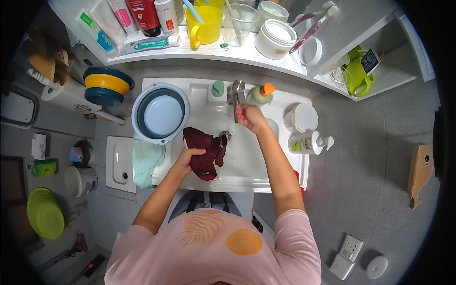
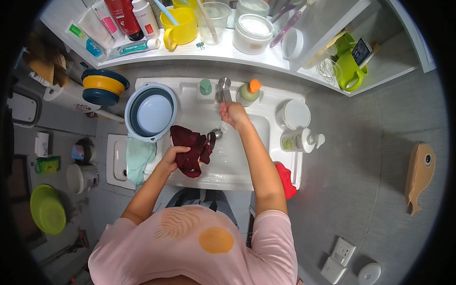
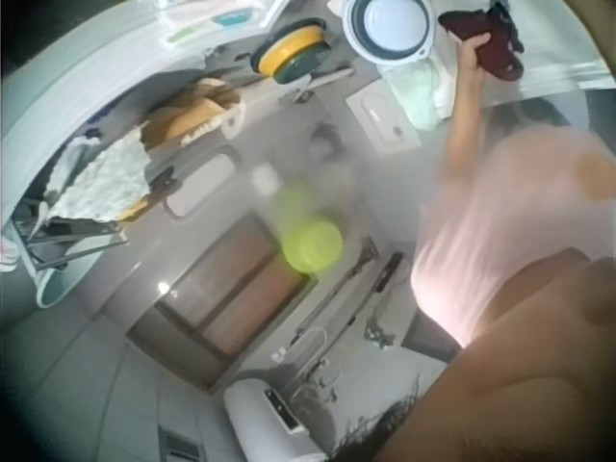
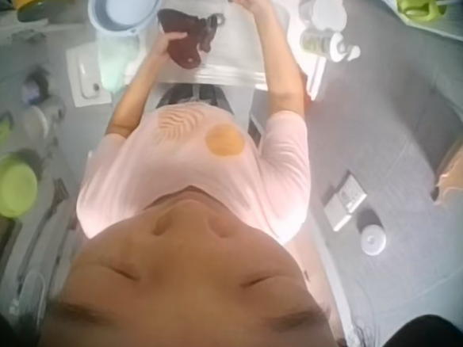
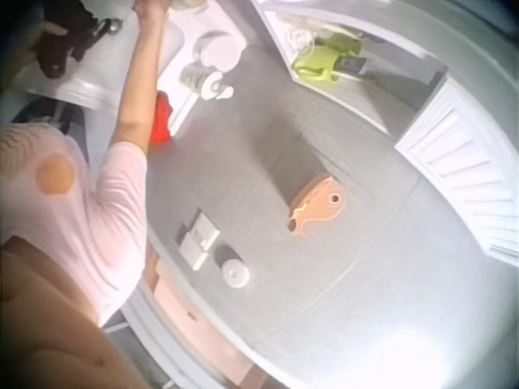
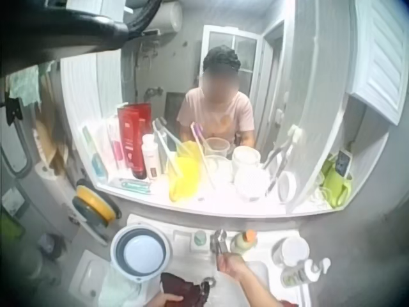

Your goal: The person washes a maroon patterned cloth by hand in a sink, scrubbing it with a bar of soap and rinsing it thoroughly. They then place the wet cloth into a blue basin. Next, the person picks up a light green cloth, wets it under the running tap, and scrubs it with the same bar of soap before rinsing it.

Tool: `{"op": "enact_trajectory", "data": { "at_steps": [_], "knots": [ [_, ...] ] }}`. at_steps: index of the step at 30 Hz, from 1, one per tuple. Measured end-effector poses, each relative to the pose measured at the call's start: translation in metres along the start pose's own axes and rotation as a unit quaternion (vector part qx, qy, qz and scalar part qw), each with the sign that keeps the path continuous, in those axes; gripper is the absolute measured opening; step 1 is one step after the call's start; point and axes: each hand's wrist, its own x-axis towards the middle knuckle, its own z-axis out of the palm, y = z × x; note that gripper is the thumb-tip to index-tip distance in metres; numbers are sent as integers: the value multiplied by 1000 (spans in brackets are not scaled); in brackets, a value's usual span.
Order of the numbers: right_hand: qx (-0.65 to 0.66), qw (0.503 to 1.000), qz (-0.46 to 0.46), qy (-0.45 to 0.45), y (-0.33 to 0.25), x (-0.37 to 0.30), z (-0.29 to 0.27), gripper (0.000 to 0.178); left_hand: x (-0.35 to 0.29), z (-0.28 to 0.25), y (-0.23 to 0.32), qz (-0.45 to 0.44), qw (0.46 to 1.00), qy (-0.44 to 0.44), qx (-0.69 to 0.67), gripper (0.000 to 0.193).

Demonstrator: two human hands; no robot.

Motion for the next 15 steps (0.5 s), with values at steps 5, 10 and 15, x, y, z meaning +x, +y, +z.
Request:
{"op": "enact_trajectory", "data": {
  "at_steps": [5, 10, 15],
  "knots": [
    [-334, 934, -130, 1, 98, -22, -8, 44, 0, 1, 7, 13, 1000, -16, 23, 48],
    [-156, 980, 54, -107, 108, -37, 0, 62, 15, -1, 11, -47, 997, -31, 53, 47],
    [-315, 934, -164, 34, 131, -17, 8, 27, 36, -13, -3, -81, 992, 44, 86, 46]
  ]
}}
